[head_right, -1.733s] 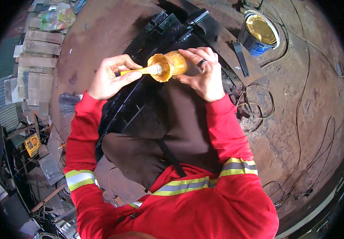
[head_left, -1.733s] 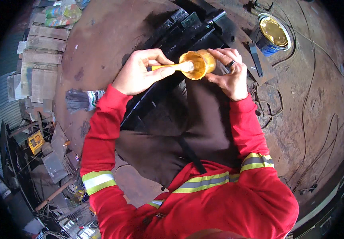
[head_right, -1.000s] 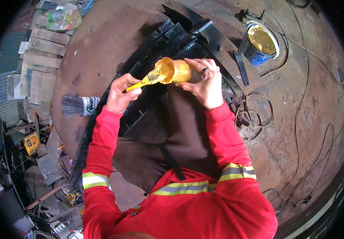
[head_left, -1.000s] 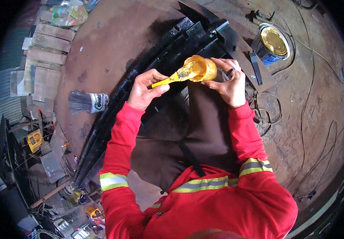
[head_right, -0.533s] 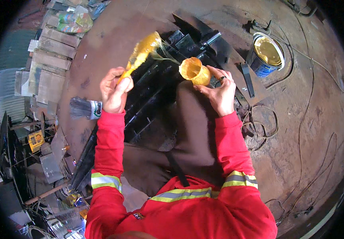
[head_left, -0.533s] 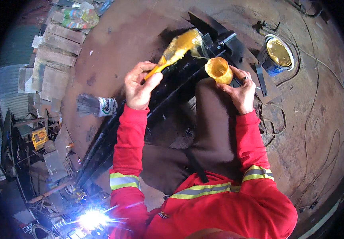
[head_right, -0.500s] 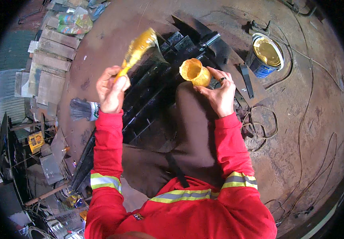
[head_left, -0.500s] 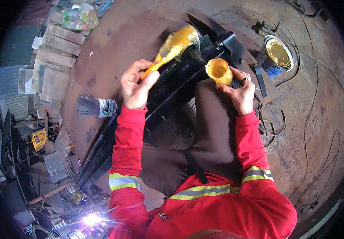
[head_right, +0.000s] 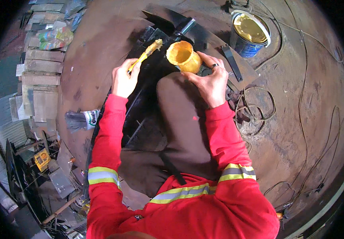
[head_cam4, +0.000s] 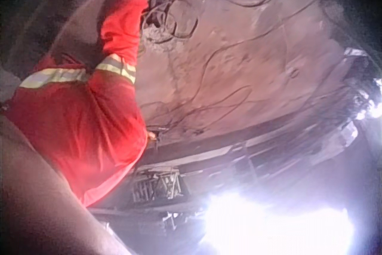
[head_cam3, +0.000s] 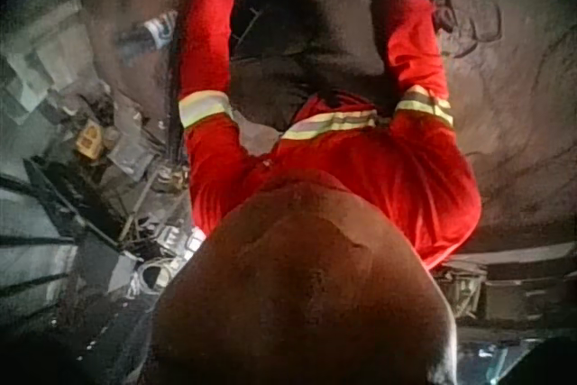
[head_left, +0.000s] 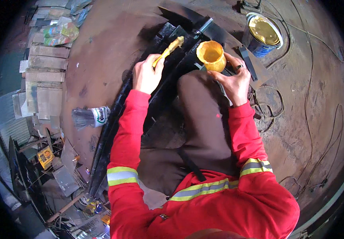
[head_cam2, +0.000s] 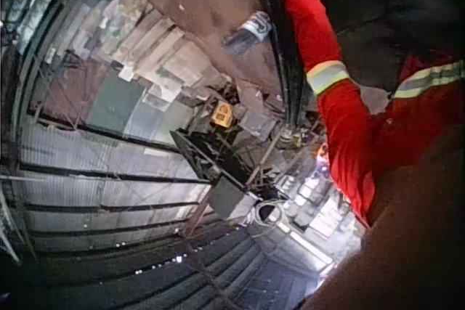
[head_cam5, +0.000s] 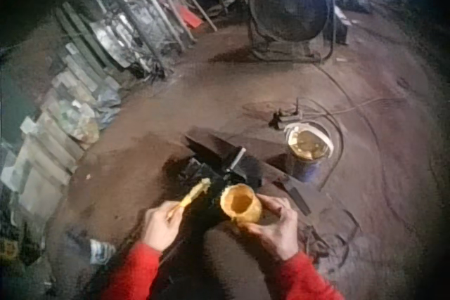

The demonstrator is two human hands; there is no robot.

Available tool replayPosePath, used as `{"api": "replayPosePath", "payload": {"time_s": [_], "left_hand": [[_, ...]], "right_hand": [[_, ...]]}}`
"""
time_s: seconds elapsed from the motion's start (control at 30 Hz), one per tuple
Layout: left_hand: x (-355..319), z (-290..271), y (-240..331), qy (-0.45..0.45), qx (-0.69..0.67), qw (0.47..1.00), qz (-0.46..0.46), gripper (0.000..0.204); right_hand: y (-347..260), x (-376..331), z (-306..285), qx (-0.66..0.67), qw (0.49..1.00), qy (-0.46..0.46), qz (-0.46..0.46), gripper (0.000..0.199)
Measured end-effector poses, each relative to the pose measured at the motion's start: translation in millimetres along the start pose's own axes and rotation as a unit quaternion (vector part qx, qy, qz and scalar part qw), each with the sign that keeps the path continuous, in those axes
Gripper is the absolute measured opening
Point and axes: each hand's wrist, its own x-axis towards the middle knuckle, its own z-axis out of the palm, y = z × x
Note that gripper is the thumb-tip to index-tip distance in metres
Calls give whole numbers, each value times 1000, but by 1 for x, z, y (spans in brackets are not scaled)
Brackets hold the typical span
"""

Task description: The person is painting a long, black metal frame with a yellow paintbrush. They repeatedly dip the brush into a small yellow container to reload paint and apply it to the frame's surface. The person is sitting on the floor in a workshop environment.

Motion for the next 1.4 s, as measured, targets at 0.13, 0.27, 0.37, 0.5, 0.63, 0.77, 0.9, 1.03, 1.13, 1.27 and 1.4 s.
{"api": "replayPosePath", "payload": {"time_s": [0.13, 0.27, 0.37, 0.5, 0.63, 0.77, 0.9, 1.03, 1.13, 1.27, 1.4], "left_hand": [[21, 30, 5, 31, 116, 992, 34, 15], [-5, 22, 15, -29, 213, 976, -9, 13], [1, 14, 27, 16, 207, 978, 25, 14], [24, 32, 30, 17, 247, 968, 35, 16], [12, 28, 30, -17, 270, 963, 6, 16], [31, 37, 49, -4, 266, 964, 15, 18], [23, 34, 47, -36, 317, 947, -23, 18], [17, 2, 65, -24, 292, 956, -21, 18], [37, -8, 78, -25, 277, 960, -8, 17], [56, 1, 64, -21, 279, 960, 14, 18], [44, 3, 60, -72, 321, 944, -7, 17]], "right_hand": [[2, 0, -5, -6, 1000, -3, -5, 62], [1, 3, -6, -14, 1000, -15, -6, 62], [2, 3, -5, -16, 1000, -11, -11, 62], [3, 3, -6, -6, 1000, -2, -6, 63], [4, 4, -6, -12, 1000, -6, -5, 62], [9, 4, -5, -11, 1000, -4, -4, 62], [4, 4, -6, -2, 1000, -4, -10, 62], [9, 4, -6, -22, 1000, 3, -12, 63], [8, 4, -8, -16, 1000, 1, -7, 62], [4, 5, -5, -2, 1000, -1, -12, 62], [5, 2, -5, -5, 1000, -8, -11, 62]]}}
